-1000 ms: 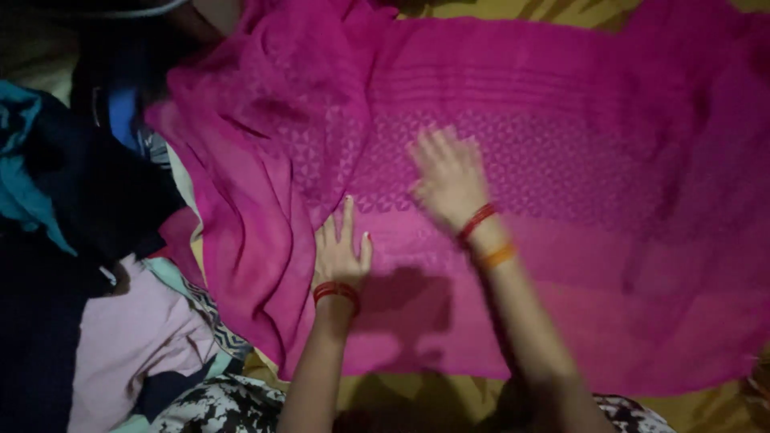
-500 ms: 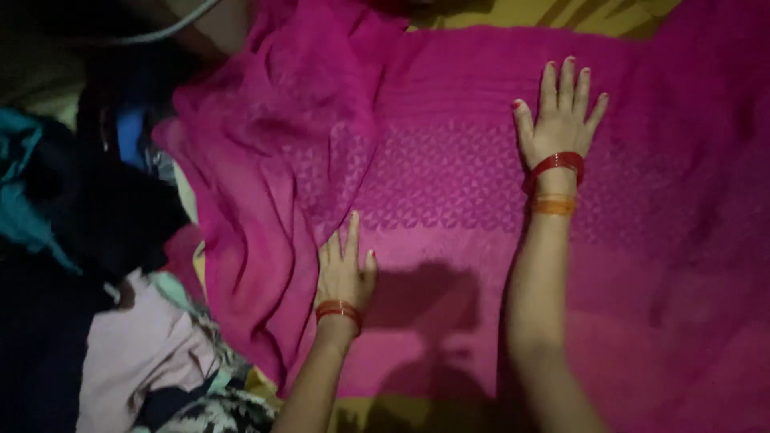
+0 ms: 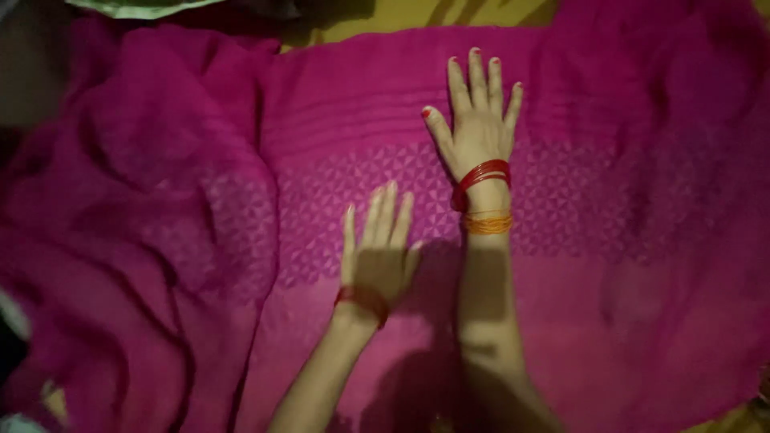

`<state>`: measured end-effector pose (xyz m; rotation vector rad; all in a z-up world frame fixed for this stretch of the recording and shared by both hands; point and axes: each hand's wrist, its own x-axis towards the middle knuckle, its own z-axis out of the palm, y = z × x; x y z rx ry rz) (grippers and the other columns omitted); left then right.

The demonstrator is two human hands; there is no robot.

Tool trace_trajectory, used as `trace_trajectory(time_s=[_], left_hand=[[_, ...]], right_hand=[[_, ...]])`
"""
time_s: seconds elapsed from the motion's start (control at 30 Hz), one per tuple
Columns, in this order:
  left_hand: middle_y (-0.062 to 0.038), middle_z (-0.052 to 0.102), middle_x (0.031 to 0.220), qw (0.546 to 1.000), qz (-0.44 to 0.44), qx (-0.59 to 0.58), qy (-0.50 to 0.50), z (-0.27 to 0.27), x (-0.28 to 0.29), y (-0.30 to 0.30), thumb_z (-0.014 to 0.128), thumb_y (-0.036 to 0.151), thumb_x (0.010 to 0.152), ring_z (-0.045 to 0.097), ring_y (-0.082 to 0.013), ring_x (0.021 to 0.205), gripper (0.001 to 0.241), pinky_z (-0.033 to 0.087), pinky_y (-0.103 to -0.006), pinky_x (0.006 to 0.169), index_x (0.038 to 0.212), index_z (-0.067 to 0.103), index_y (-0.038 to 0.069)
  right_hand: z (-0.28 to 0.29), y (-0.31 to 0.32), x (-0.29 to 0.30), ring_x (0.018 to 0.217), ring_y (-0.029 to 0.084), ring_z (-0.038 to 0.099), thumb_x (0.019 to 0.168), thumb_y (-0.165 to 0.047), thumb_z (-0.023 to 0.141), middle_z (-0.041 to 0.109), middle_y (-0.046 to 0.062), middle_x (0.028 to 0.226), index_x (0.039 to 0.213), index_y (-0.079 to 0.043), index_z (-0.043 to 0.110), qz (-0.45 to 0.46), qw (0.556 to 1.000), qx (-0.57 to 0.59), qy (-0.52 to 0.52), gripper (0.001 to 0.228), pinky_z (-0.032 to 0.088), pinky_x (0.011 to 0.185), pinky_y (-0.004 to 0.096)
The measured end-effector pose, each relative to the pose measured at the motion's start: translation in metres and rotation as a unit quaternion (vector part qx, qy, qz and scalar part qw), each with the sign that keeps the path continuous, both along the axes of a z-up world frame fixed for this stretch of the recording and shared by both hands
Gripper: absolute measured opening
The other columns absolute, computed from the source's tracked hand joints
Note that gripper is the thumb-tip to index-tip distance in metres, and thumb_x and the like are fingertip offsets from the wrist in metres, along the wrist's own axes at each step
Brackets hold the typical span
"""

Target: The person is ironing a pink saree/garment on a bed.

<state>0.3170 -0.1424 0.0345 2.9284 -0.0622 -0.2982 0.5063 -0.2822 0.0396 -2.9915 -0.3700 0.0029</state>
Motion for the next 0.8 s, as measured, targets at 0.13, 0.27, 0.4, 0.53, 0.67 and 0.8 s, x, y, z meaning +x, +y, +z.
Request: trace_trajectory(time_s=[0.13,0.27,0.4,0.53,0.67,0.8], left_hand=[[-0.009,0.019,0.169,0.995,-0.009,0.002,-0.096,-0.004,0.068,0.039,0.047,0.050,0.101,0.019,-0.0254,0.154,0.071,0.016,-0.0620,0.120,0.162,0.028,0.019],[-0.015,0.022,0.173,0.972,0.040,-0.191,-0.128,-0.034,0.113,0.138,0.052,0.035,0.108,0.019,-0.0392,0.158,0.063,0.022,-0.0545,0.130,0.165,0.034,0.017],[-0.024,0.021,0.174,0.974,-0.021,-0.147,-0.173,-0.038,0.133,0.179,0.054,0.028,0.113,0.017,-0.0448,0.159,0.063,0.020,-0.0585,0.129,0.170,0.035,0.009],[-0.022,0.020,0.175,0.973,0.046,-0.175,-0.144,-0.012,0.137,0.165,0.050,0.027,0.116,0.016,-0.0412,0.163,0.058,0.020,-0.0564,0.133,0.169,0.037,0.009],[-0.019,0.018,0.175,0.982,0.105,-0.037,-0.154,0.013,0.129,0.068,0.051,0.027,0.110,0.013,-0.0334,0.162,0.064,0.007,-0.0646,0.126,0.169,0.035,0.007],[-0.012,0.015,0.174,0.987,0.075,-0.091,-0.109,-0.020,0.125,0.016,0.048,0.036,0.103,0.011,-0.0277,0.161,0.072,0.004,-0.0634,0.126,0.167,0.027,0.010]], right_hand=[[0.000,-0.010,0.006,0.159,0.031,0.010,0.105,-0.061,0.045,0.021,0.009,0.172,0.164,-0.020,0.034,0.000,1.000,0.001,-0.001,0.073,0.002,0.125,0.063],[0.002,-0.039,0.014,0.160,0.030,0.013,0.105,-0.057,0.049,0.024,0.008,0.173,0.164,-0.020,0.035,-0.046,0.999,0.017,-0.014,0.071,0.003,0.127,0.061],[0.002,-0.056,0.015,0.160,0.034,0.013,0.109,-0.052,0.055,0.023,0.011,0.172,0.164,-0.018,0.035,-0.087,0.995,0.048,-0.027,0.068,0.003,0.126,0.062],[-0.005,-0.037,0.014,0.161,0.033,0.015,0.109,-0.046,0.060,0.025,0.011,0.173,0.164,-0.020,0.039,0.003,0.996,0.072,-0.059,0.065,0.003,0.129,0.061],[0.000,0.002,0.007,0.161,0.029,0.019,0.107,-0.047,0.058,0.030,0.005,0.171,0.161,-0.025,0.041,0.080,0.992,0.095,0.008,0.061,0.006,0.131,0.058],[-0.008,0.011,0.004,0.163,0.025,0.021,0.113,-0.039,0.052,0.033,0.000,0.172,0.163,-0.026,0.040,0.145,0.988,0.048,0.028,0.053,0.007,0.134,0.059]])
